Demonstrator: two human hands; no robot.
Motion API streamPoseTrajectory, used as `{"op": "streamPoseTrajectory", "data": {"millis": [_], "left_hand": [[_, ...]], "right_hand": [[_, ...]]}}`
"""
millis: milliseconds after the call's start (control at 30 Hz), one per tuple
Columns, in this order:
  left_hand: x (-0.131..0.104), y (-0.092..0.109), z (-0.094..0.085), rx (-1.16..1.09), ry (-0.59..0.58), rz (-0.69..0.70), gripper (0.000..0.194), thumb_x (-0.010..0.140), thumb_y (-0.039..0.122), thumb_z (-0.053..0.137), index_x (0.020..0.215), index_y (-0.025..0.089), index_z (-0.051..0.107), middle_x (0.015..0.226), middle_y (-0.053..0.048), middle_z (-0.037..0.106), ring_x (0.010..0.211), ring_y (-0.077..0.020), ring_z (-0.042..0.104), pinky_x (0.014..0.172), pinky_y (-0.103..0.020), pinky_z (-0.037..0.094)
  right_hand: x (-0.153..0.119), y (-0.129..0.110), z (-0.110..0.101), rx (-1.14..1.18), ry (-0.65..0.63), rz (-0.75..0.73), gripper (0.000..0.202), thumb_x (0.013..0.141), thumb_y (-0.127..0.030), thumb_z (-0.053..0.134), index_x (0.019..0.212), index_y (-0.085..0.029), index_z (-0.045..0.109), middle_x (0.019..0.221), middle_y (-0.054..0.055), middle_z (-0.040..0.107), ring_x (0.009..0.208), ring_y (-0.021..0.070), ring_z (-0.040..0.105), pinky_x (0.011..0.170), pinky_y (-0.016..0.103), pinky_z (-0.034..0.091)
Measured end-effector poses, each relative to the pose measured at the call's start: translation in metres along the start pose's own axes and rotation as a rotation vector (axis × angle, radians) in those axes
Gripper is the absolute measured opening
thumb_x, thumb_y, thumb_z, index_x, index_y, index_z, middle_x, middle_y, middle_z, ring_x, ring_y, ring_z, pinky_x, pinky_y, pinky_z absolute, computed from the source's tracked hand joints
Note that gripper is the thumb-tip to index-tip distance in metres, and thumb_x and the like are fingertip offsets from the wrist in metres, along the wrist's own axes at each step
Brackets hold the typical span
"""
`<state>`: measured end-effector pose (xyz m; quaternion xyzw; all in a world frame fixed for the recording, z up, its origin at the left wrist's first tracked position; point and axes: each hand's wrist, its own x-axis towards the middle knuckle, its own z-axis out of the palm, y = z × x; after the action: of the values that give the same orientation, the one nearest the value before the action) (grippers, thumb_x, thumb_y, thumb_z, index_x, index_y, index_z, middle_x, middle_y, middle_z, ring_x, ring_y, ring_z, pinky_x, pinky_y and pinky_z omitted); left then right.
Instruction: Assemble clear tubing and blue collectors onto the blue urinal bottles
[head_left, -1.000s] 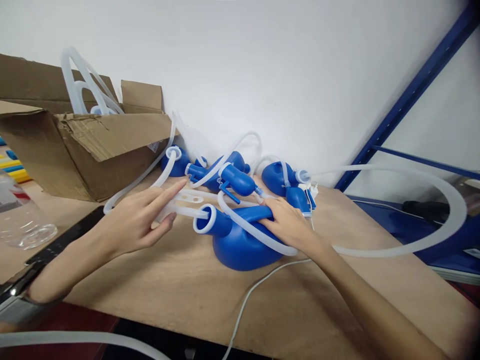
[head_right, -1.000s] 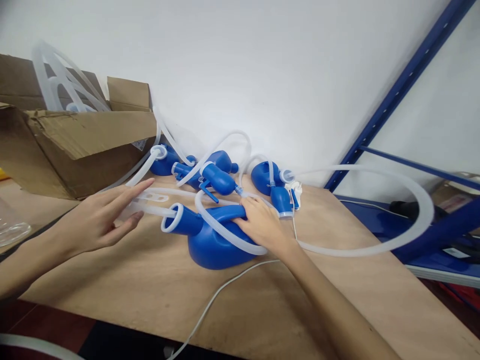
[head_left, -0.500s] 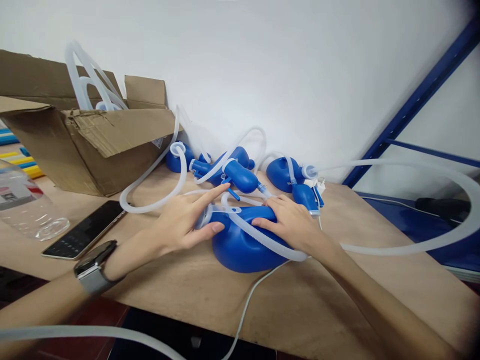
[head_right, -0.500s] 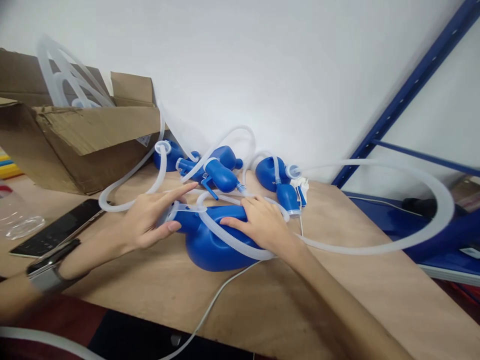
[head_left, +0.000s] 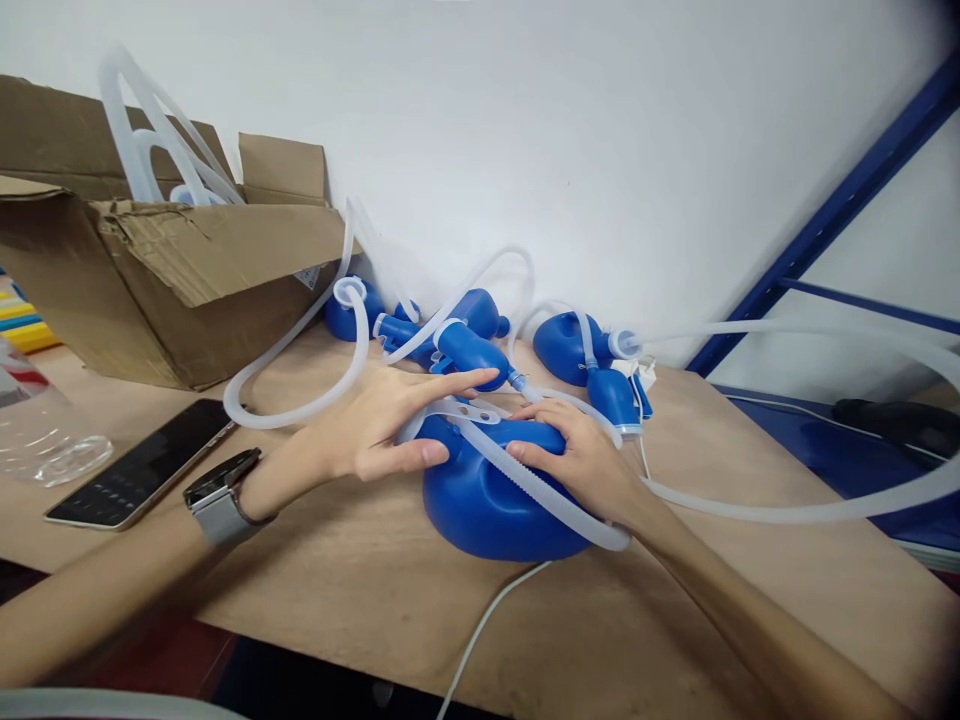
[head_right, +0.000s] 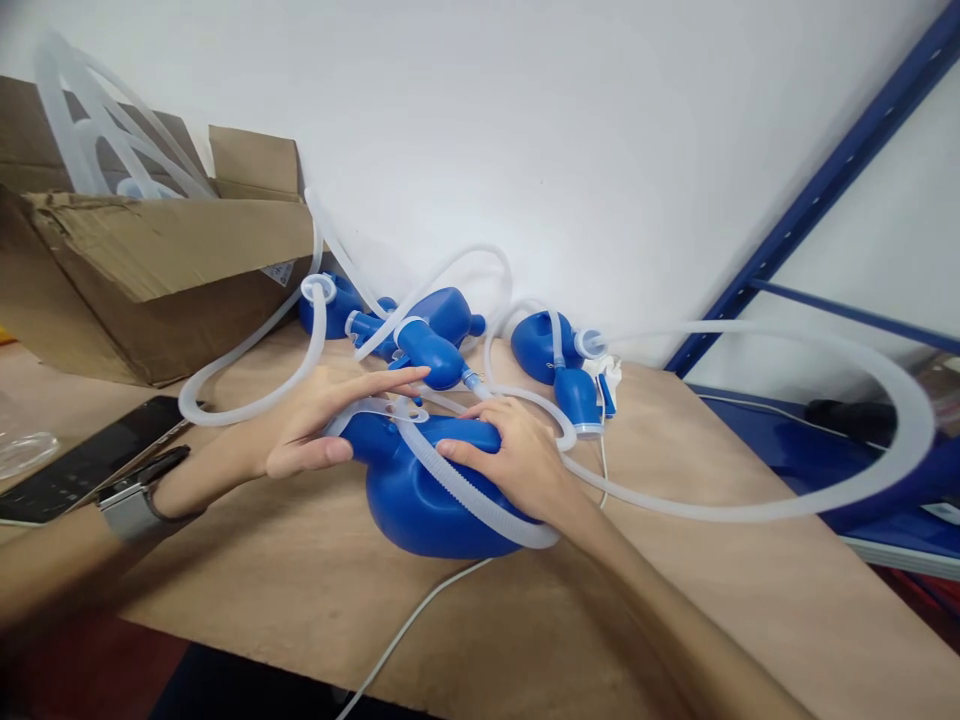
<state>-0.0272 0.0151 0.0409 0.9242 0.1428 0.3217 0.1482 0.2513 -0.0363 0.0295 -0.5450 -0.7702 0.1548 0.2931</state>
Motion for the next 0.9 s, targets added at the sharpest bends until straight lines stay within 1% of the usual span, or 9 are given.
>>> {"op": "streamPoseTrajectory", "data": {"millis": [167,267,333,400,467,533,633,800,900], "left_hand": [[0.013,-0.002,-0.008,0.024,-0.117,0.022,0.069,0.097,0.065,0.046,0.155,0.027,0.046,0.133,-0.01,0.07,0.112,-0.0291,0.07,0.098,-0.041,0.054],[0.015,-0.005,-0.007,0.062,-0.072,0.02,0.075,0.099,0.068,0.04,0.16,0.026,0.036,0.139,-0.01,0.066,0.118,-0.0281,0.067,0.101,-0.041,0.051],[0.012,-0.009,-0.002,0.184,0.051,0.024,0.071,0.101,0.063,0.038,0.161,0.025,0.033,0.144,-0.011,0.061,0.125,-0.0281,0.061,0.107,-0.044,0.046],[0.005,-0.013,0.006,0.343,0.289,0.009,0.06,0.102,0.052,0.042,0.154,0.023,0.043,0.141,-0.012,0.062,0.128,-0.0281,0.058,0.112,-0.048,0.042],[-0.005,-0.017,0.013,0.487,0.576,-0.012,0.042,0.099,0.04,0.053,0.135,0.02,0.06,0.127,-0.012,0.067,0.12,-0.0273,0.06,0.107,-0.047,0.044],[-0.015,-0.02,0.019,0.592,0.729,-0.001,0.024,0.094,0.033,0.064,0.113,0.02,0.067,0.109,-0.009,0.07,0.104,-0.0239,0.065,0.095,-0.042,0.05],[-0.025,-0.019,0.022,0.604,0.691,0.019,0.021,0.092,0.032,0.071,0.109,0.02,0.067,0.107,-0.008,0.07,0.097,-0.0206,0.066,0.086,-0.036,0.054],[-0.029,-0.011,0.026,0.6,0.425,-0.042,0.069,0.089,0.053,0.073,0.146,0.02,0.05,0.13,-0.014,0.068,0.123,-0.0316,0.062,0.105,-0.049,0.048],[-0.028,-0.015,0.029,0.592,0.394,-0.071,0.074,0.091,0.053,0.07,0.153,0.022,0.042,0.136,-0.014,0.066,0.127,-0.032,0.061,0.107,-0.051,0.045]], "right_hand": [[0.001,0.0,0.001,-0.026,0.03,0.036,0.049,0.085,-0.07,0.064,0.101,-0.024,0.074,0.114,0.006,0.073,0.113,0.0316,0.064,0.101,0.051,0.046],[0.001,-0.001,0.0,-0.055,0.035,0.052,0.05,0.085,-0.07,0.061,0.101,-0.024,0.073,0.114,0.006,0.073,0.113,0.032,0.064,0.101,0.051,0.046],[0.001,-0.002,0.0,-0.074,0.043,0.062,0.051,0.085,-0.071,0.06,0.099,-0.024,0.073,0.115,0.006,0.073,0.113,0.0322,0.064,0.101,0.051,0.046],[0.0,-0.004,0.0,-0.098,0.054,0.09,0.052,0.085,-0.072,0.059,0.1,-0.023,0.072,0.116,0.007,0.072,0.114,0.0327,0.064,0.101,0.052,0.046],[-0.003,-0.005,0.0,-0.123,0.055,0.1,0.052,0.088,-0.07,0.056,0.103,-0.023,0.072,0.12,0.007,0.071,0.115,0.0329,0.063,0.101,0.051,0.047],[-0.006,-0.004,-0.001,-0.143,0.047,0.069,0.05,0.091,-0.067,0.054,0.109,-0.023,0.07,0.123,0.008,0.07,0.116,0.0327,0.064,0.099,0.051,0.048],[-0.009,0.001,-0.004,-0.149,0.017,-0.033,0.047,0.092,-0.064,0.057,0.115,-0.024,0.069,0.124,0.008,0.07,0.114,0.0319,0.064,0.097,0.049,0.049],[-0.01,0.008,-0.004,-0.12,0.009,-0.158,0.044,0.099,-0.06,0.051,0.116,-0.023,0.066,0.122,0.01,0.07,0.113,0.0316,0.065,0.098,0.049,0.048],[-0.01,0.008,-0.002,-0.097,0.02,-0.17,0.043,0.101,-0.06,0.047,0.11,-0.022,0.065,0.115,0.011,0.071,0.107,0.0313,0.065,0.093,0.048,0.05]]}}
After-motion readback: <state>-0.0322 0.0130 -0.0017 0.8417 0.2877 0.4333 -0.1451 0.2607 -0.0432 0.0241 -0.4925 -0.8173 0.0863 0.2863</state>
